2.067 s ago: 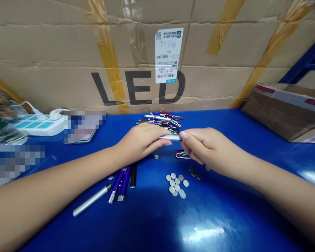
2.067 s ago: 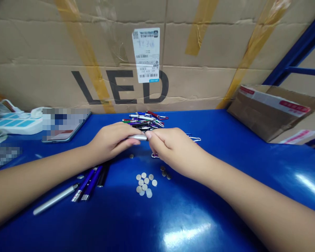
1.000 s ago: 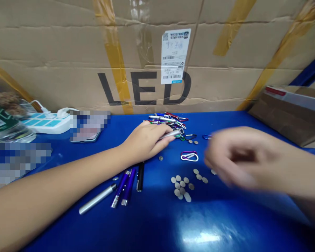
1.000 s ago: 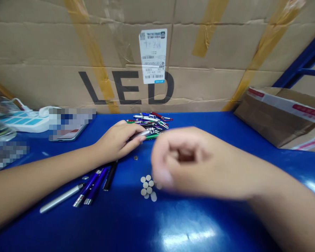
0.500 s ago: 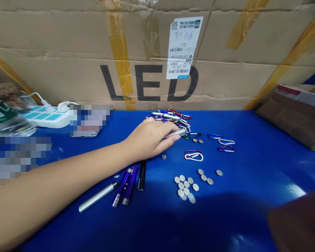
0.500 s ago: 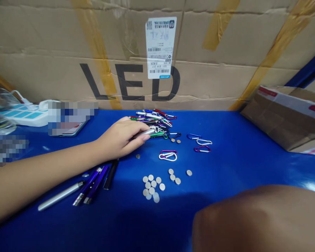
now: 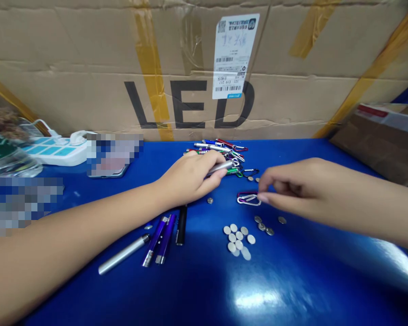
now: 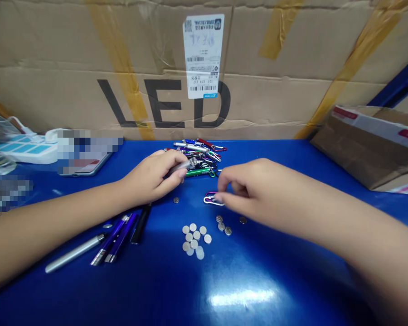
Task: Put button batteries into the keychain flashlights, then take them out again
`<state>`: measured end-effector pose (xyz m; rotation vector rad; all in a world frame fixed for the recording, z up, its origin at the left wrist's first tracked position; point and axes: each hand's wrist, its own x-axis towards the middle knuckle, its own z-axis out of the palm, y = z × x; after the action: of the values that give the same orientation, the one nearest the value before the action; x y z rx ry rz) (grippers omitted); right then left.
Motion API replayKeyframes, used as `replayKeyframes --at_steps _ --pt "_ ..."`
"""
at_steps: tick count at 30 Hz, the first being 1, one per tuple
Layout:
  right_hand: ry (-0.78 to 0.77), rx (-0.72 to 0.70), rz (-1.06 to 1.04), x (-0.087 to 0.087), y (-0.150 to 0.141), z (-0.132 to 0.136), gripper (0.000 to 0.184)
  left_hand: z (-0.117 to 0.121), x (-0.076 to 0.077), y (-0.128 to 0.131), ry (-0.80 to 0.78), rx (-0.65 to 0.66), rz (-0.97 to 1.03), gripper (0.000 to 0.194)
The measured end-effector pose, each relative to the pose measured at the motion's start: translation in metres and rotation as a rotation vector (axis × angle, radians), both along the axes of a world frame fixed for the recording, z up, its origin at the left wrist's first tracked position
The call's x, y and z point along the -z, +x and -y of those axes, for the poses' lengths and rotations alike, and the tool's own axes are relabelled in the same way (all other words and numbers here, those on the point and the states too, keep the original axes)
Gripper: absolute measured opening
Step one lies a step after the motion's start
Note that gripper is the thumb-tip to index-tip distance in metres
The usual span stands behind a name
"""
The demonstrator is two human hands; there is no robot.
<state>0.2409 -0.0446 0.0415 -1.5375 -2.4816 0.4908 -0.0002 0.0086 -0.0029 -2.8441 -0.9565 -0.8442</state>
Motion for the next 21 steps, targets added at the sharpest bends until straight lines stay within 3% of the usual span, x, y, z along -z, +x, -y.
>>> replayKeyframes --at_steps 2,4,8,17,21 --pt "-0.007 0.029 0.187 0.003 -0.003 -0.013 0.019 0.001 0.000 -0.001 -0.020 -0.002 0.024 0.018" --pt "-0.063 -0.008 0.232 0.007 -0.005 -0.021 0.018 0.002 -0.001 -0.002 -0.044 0.015 0.039 0.015" --pt "-0.104 -0.012 0.249 0.011 -0.008 -0.023 0.017 0.003 -0.003 -0.001 -0.058 0.021 0.024 0.016" --pt "0.044 0.011 0.271 0.013 -0.009 -0.022 0.016 0.003 -0.001 -0.001 -0.039 0.037 -0.113 0.025" --pt "0.012 0.037 0.298 0.009 -0.009 -0.020 0.019 0.002 -0.001 -0.001 -0.052 0.030 -0.120 0.025"
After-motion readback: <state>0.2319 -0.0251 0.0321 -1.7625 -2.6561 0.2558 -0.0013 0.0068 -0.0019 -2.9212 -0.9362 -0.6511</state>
